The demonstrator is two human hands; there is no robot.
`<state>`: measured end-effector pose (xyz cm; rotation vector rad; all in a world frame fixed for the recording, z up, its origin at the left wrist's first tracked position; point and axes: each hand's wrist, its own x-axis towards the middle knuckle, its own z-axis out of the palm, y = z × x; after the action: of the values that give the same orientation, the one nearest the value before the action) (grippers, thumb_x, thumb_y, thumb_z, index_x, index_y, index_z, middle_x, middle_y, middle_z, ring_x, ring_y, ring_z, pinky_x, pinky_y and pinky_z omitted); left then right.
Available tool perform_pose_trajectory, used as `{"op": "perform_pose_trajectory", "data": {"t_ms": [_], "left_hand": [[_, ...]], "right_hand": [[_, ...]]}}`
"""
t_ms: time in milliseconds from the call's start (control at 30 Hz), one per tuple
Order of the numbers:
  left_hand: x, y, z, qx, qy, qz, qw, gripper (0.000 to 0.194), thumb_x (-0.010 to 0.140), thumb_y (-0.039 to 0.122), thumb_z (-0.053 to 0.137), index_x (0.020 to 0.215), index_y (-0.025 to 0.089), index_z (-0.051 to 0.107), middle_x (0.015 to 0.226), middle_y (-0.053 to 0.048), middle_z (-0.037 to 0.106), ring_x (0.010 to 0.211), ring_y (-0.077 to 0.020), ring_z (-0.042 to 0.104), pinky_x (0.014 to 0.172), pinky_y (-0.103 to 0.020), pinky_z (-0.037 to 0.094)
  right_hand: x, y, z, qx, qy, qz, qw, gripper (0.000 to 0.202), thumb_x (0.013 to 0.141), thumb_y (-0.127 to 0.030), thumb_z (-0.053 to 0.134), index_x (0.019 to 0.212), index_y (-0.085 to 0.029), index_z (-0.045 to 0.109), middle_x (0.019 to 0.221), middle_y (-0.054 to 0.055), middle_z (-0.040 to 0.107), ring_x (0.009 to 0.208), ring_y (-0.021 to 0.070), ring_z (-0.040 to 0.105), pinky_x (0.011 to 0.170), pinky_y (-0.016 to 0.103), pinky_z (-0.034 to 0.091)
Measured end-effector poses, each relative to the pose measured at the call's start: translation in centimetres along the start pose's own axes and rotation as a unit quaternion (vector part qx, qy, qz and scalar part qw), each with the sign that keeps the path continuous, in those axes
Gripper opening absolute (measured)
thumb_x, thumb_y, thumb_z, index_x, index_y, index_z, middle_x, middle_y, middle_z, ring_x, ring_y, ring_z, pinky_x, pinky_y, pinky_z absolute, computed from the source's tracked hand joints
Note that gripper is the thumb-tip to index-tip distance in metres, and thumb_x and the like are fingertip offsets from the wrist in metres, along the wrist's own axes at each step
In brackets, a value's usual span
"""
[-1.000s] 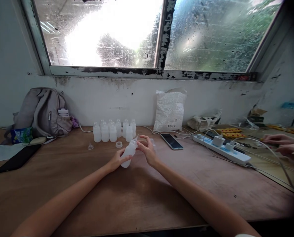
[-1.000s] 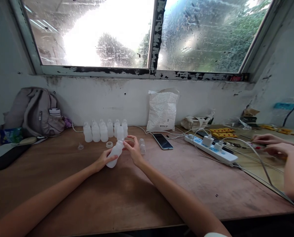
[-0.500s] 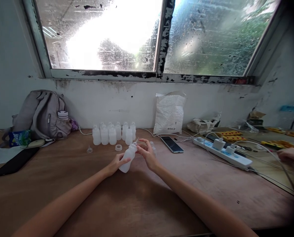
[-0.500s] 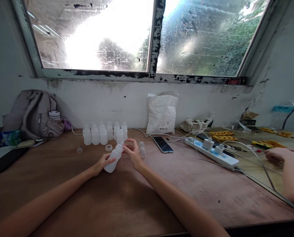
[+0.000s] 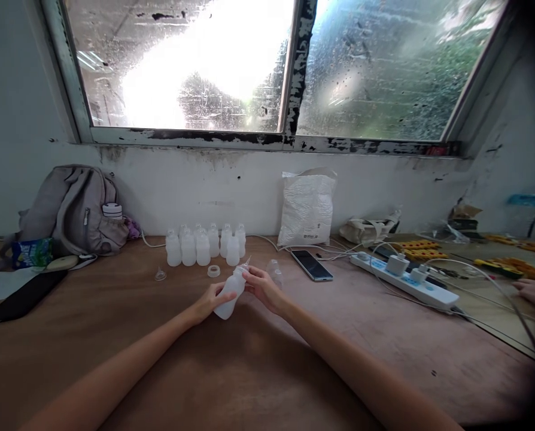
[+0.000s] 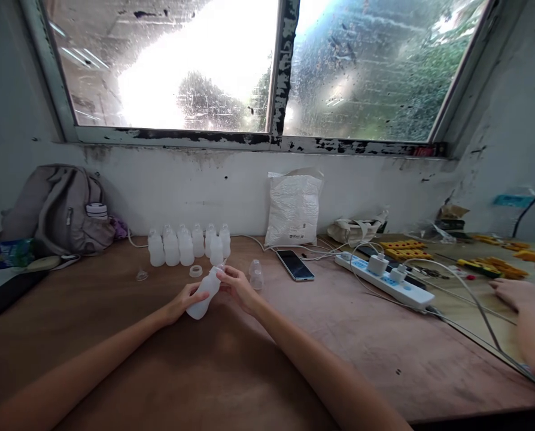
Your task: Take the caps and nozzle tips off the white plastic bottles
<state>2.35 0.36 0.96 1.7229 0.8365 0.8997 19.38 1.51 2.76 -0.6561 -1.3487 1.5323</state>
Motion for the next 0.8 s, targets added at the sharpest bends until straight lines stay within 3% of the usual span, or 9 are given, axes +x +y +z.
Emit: {"op": "perform_pose_trajectory", "data": {"t_ms": [333, 567, 800], "left_hand": [[0.0, -0.1, -0.1, -0.063, -0.007, -0.037, 0.997, 0.039, 0.069, 0.047, 0.053, 0.082, 0.01, 0.056, 0.064, -0.001, 0.048, 0.055, -0.0091, 0.04, 0.048, -0.021, 0.027], [0.0, -0.3, -0.1, -0.08, -0.008, -0.025, 0.996, 0.034, 0.068, 0.043, 0.056, 0.08, 0.011, 0.056, 0.064, 0.0, 0.047, 0.054, -0.0083, 0.039, 0.049, -0.021, 0.026], [0.1, -0.2, -0.1, -0.06, 0.008, -0.046, 0.997, 0.036, 0.069, 0.045, 0.054, 0.082, 0.011, 0.055, 0.066, -0.001, 0.049, 0.057, -0.0095, 0.041, 0.051, -0.022, 0.027]], "right_hand": [[0.0, -0.3, -0.5, 0.059, -0.058, 0.023, 0.996, 0.033, 0.065, -0.031, 0.064, 0.095, -0.019, 0.059, 0.094, 0.006, 0.061, 0.087, 0.0185, 0.056, 0.075, 0.032, 0.044], [0.2, -0.3, -1.2, 0.063, -0.092, 0.038, 0.993, 0.038, 0.065, -0.027, 0.064, 0.102, -0.021, 0.056, 0.106, 0.006, 0.056, 0.095, 0.0182, 0.054, 0.08, 0.033, 0.042], [0.4, -0.1, -1.2, 0.025, -0.028, 0.018, 0.999, 0.038, 0.063, -0.026, 0.066, 0.099, -0.019, 0.057, 0.095, 0.006, 0.06, 0.088, 0.0187, 0.056, 0.073, 0.031, 0.044]]}}
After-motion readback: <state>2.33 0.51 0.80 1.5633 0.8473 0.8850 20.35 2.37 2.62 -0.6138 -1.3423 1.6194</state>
